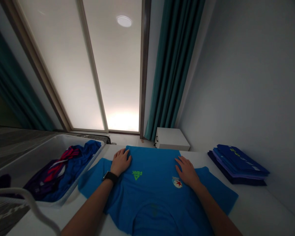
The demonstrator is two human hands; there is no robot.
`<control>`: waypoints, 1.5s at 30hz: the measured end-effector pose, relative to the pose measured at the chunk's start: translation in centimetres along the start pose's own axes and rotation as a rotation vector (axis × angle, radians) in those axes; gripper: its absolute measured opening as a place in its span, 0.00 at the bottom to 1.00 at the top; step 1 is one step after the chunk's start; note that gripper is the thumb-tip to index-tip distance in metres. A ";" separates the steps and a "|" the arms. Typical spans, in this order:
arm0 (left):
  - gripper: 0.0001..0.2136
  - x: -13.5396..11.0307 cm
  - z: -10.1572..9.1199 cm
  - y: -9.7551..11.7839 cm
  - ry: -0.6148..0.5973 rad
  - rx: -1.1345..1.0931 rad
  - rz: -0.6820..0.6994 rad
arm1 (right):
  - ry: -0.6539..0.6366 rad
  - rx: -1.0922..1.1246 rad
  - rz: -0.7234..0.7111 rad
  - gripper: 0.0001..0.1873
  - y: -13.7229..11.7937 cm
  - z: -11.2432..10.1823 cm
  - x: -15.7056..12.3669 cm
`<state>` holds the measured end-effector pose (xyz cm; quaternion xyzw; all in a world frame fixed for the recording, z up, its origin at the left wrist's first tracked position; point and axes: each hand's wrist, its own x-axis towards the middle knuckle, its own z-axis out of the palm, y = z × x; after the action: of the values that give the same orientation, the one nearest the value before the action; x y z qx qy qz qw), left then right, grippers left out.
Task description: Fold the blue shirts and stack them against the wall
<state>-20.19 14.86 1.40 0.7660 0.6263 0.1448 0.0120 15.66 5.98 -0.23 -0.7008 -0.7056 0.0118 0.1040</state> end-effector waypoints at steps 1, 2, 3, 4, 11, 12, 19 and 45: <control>0.21 0.0 -0.1 0.0 -0.002 -0.015 0.002 | 0.008 -0.018 -0.009 0.29 -0.4 0.0 0.0; 0.20 0.0 -0.2 0.0 -0.005 -0.024 0.002 | 0.009 -0.030 -0.023 0.28 -1.1 -0.1 0.1; 0.20 0.0 -0.2 0.0 -0.008 -0.027 0.002 | 0.003 -0.033 -0.045 0.28 -2.0 -0.2 0.2; 0.20 -0.1 -0.3 0.1 -0.009 -0.027 -0.001 | -0.012 -0.026 -0.074 0.27 -3.1 -0.4 0.4; 0.18 0.0 0.1 -0.2 0.037 -0.158 -0.008 | -0.152 0.130 -0.311 0.26 -14.3 -0.7 2.9; 0.17 0.0 0.1 -0.2 0.044 -0.177 -0.014 | -0.152 0.147 -0.335 0.26 -15.7 -0.5 3.3; 0.17 0.6 -0.2 -1.0 0.050 -0.318 -0.165 | -0.041 0.198 -0.377 0.24 -18.5 1.5 3.9; 0.21 8.0 -0.1 -3.9 -0.023 -1.051 -0.347 | -0.055 0.233 -0.376 0.24 -18.0 1.7 3.9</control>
<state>-22.54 23.41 2.39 0.5440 0.5865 0.4254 0.4232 -2.35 9.70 1.56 -0.5397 -0.8202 0.0927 0.1654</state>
